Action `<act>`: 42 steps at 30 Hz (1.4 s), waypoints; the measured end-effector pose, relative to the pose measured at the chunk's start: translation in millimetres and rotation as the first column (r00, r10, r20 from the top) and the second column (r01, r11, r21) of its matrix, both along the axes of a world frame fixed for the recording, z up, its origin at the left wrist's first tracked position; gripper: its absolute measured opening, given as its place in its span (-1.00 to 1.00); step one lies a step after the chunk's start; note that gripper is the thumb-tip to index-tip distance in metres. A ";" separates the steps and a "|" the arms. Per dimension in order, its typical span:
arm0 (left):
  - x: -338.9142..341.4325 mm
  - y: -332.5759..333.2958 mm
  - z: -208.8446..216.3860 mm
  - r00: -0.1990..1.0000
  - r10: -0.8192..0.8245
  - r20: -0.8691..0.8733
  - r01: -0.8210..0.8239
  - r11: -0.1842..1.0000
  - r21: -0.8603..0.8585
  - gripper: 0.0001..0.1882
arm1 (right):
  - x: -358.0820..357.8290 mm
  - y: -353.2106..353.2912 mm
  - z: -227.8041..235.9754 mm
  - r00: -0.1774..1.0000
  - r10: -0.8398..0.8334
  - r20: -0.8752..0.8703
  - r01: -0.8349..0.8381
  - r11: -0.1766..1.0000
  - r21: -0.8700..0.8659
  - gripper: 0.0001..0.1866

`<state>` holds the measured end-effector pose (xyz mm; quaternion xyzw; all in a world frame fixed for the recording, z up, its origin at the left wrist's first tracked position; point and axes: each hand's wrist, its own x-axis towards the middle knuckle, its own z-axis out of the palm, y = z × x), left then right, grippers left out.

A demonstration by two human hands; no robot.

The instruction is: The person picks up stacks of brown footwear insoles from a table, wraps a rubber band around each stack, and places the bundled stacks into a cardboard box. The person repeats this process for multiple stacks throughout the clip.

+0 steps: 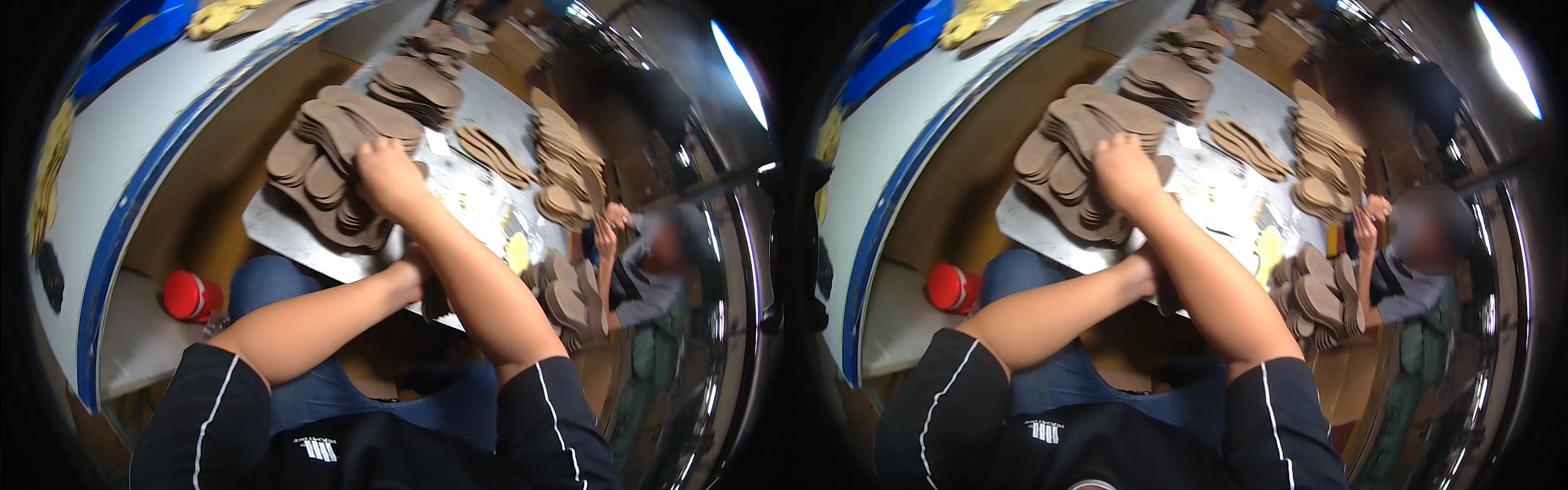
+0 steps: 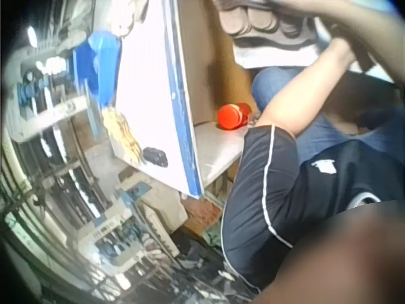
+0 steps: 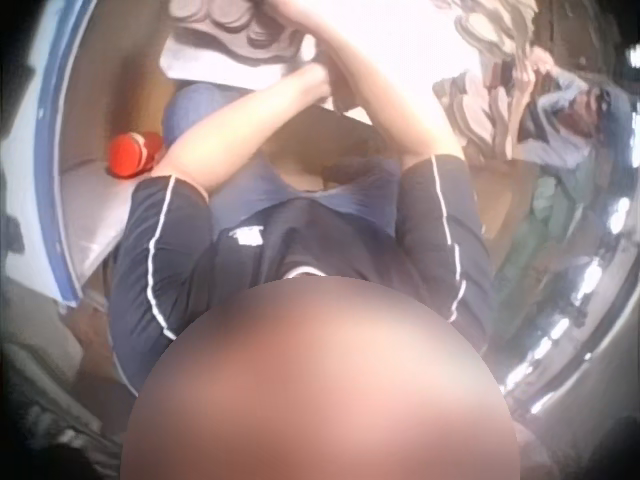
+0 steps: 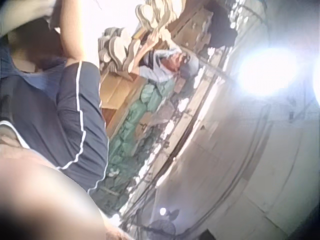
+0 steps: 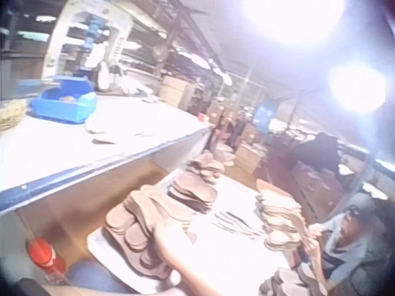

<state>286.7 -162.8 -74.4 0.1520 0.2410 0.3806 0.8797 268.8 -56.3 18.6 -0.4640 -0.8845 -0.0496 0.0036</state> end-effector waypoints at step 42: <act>0.1 -48.2 41.9 0.976 -0.203 -0.085 0.220 0.912 0.347 -0.22 | 237.0 -243.0 21.6 -0.633 -0.660 -0.405 -0.375 0.719 -0.585 -0.28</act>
